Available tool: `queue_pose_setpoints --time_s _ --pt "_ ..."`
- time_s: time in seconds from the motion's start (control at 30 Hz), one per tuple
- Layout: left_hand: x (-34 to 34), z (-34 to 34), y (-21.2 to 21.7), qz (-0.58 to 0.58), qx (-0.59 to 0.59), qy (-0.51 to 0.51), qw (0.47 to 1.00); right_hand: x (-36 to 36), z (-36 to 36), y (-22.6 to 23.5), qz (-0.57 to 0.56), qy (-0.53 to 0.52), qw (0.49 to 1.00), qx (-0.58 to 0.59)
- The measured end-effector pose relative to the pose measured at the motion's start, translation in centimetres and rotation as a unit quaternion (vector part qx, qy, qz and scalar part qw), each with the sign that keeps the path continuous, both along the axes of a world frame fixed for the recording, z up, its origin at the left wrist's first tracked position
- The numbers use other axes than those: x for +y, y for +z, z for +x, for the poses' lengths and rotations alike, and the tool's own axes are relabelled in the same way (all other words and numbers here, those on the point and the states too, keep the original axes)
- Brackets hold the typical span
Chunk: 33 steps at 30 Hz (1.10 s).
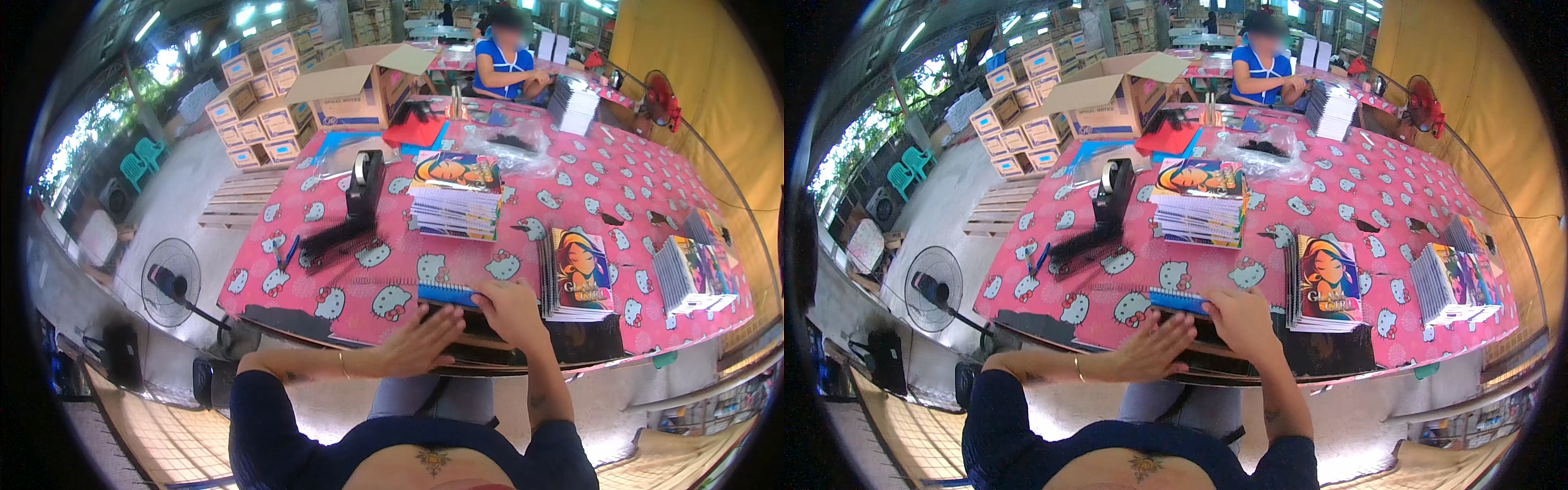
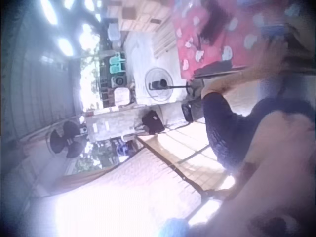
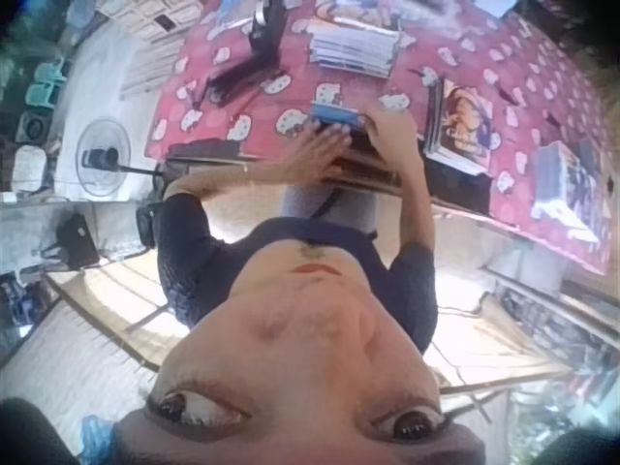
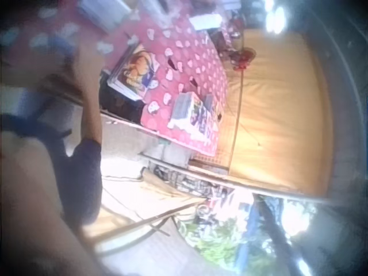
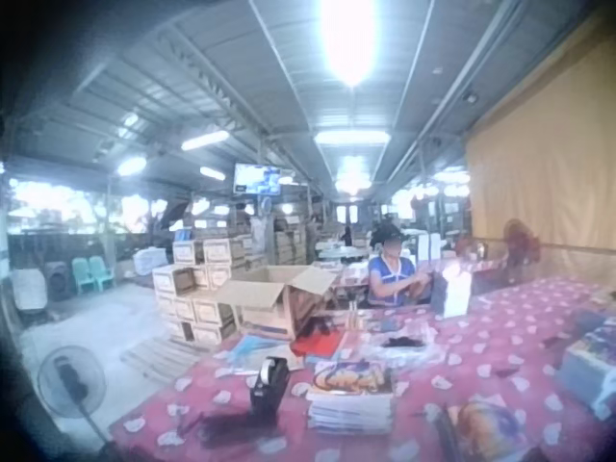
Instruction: The person is binding booklets by hand, sliding blue plastic combs onto the spines of stacks of paper and using a wooden jig for alignment.
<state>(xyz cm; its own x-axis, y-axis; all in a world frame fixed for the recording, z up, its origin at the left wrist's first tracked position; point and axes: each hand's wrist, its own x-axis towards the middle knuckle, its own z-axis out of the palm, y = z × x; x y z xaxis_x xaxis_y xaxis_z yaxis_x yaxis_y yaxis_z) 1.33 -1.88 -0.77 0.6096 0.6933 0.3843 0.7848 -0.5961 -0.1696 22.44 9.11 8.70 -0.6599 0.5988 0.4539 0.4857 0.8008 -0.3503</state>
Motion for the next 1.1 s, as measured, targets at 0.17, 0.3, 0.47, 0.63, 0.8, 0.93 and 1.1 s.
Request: queue_pose_setpoints --time_s 0.17,0.3,0.47,0.63,0.8,0.93,1.1 --pt "3.8 0.9 6.0 -0.005 -0.014 0.106 0.994 0.0 0.3 0.1 -0.012 -0.004 0.999 -0.03" --pt "2.9 1.3 4.6 0.042 -0.023 0.053 0.997 0.1 0.4 0.0 -0.014 -0.018 0.999 -0.027" --pt "2.0 1.2 3.0 -0.009 -0.037 0.036 0.999 -1.0 3.2 0.9 0.011 -0.068 0.994 0.084" --pt "5.1 2.1 8.0 0.02 0.031 0.087 0.996 0.5 4.5 -5.4 -0.354 0.026 0.853 0.382" --pt "3.6 3.0 6.5 -0.08 0.048 0.059 0.994 -0.1 3.0 -6.8 -0.318 -0.004 0.858 0.404" --pt "4.8 2.1 6.7 -0.013 0.018 0.061 0.998 -0.9 2.6 -6.7 -0.366 0.026 0.817 0.445" --pt "7.0 2.1 9.3 0.062 -0.036 0.142 0.987 -0.6 2.8 -6.7 -0.38 0.026 0.835 0.398"
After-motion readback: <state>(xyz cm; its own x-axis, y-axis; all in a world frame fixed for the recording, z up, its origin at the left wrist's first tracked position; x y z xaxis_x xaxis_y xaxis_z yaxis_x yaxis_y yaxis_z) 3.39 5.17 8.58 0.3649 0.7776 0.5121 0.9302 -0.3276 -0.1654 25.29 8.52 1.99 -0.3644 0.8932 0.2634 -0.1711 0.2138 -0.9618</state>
